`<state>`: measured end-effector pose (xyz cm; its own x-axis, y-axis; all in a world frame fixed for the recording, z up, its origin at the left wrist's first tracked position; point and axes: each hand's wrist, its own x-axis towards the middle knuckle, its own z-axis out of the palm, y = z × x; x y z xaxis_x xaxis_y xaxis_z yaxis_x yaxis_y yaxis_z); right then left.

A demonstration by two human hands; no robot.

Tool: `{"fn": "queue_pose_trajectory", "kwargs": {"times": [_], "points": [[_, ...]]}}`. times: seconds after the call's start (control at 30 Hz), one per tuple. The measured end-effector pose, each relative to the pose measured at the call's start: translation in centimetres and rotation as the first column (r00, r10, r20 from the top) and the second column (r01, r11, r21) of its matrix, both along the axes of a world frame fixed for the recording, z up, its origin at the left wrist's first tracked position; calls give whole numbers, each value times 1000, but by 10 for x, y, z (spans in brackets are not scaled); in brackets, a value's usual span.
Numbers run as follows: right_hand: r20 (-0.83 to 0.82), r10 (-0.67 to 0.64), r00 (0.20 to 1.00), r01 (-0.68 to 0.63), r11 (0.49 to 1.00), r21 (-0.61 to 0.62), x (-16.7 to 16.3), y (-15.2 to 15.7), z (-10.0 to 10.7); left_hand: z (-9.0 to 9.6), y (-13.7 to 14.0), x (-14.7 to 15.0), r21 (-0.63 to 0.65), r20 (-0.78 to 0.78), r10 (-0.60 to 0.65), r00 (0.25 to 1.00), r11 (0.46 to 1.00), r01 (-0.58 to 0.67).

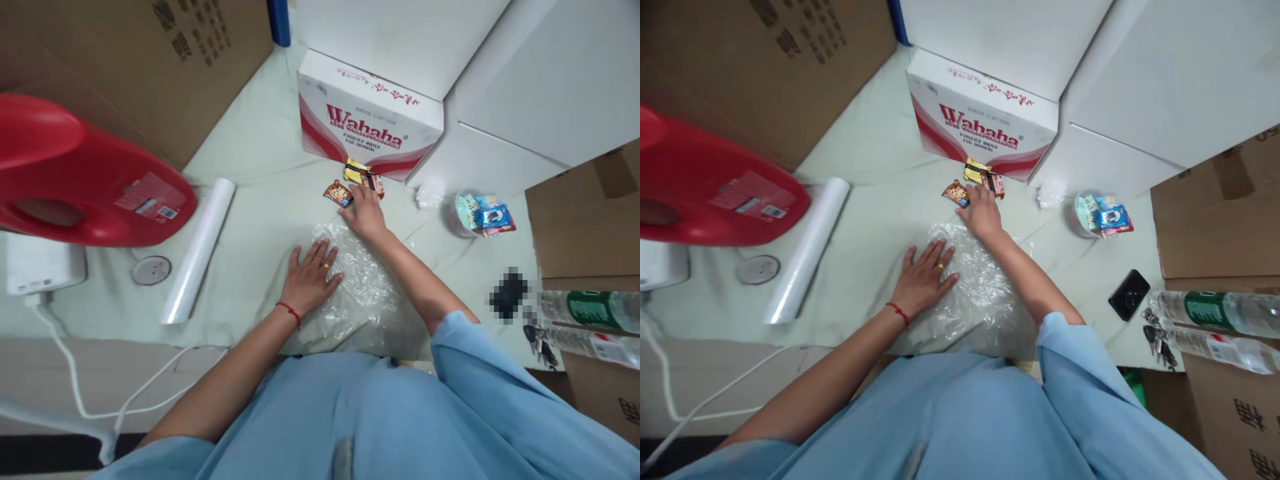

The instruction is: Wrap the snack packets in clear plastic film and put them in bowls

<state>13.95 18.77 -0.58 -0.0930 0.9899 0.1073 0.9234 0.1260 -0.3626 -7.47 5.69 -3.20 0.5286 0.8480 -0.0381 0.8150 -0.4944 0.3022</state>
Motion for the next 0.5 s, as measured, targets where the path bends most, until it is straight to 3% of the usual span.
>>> {"fn": "queue_pose_trajectory", "kwargs": {"times": [0.1, 0.17, 0.27, 0.33, 0.4, 0.43, 0.5], "points": [[37, -10, 999, 11, 999, -40, -18, 20, 0, 0, -1, 0, 6, -7, -2, 1000, 1000, 2], [-47, -28, 998, 28, 1000, -12, -15, 17, 7, 1, -1, -1, 6, -3, 2, 1000, 1000, -2], [-363, -76, 929, 73, 997, -22, 8, -8, 22, 0, 0, 0, -2, 11, 3, 1000, 1000, -3], [-597, -178, 783, 65, 976, -207, 28, -34, 33, 0, 0, 0, -10, 18, 2, 1000, 1000, -1], [-700, -343, 627, -16, 892, -452, 45, -62, 41, -2, 0, 0, -18, 19, 5, 1000, 1000, -4], [-698, -413, 585, -67, 833, -549, 50, -75, 43, -3, 0, 1, -20, 19, 7, 1000, 1000, -7], [-643, -477, 599, -143, 726, -672, 53, -98, 44, -4, 0, 1, -14, 18, 10, 1000, 1000, -9]]}}
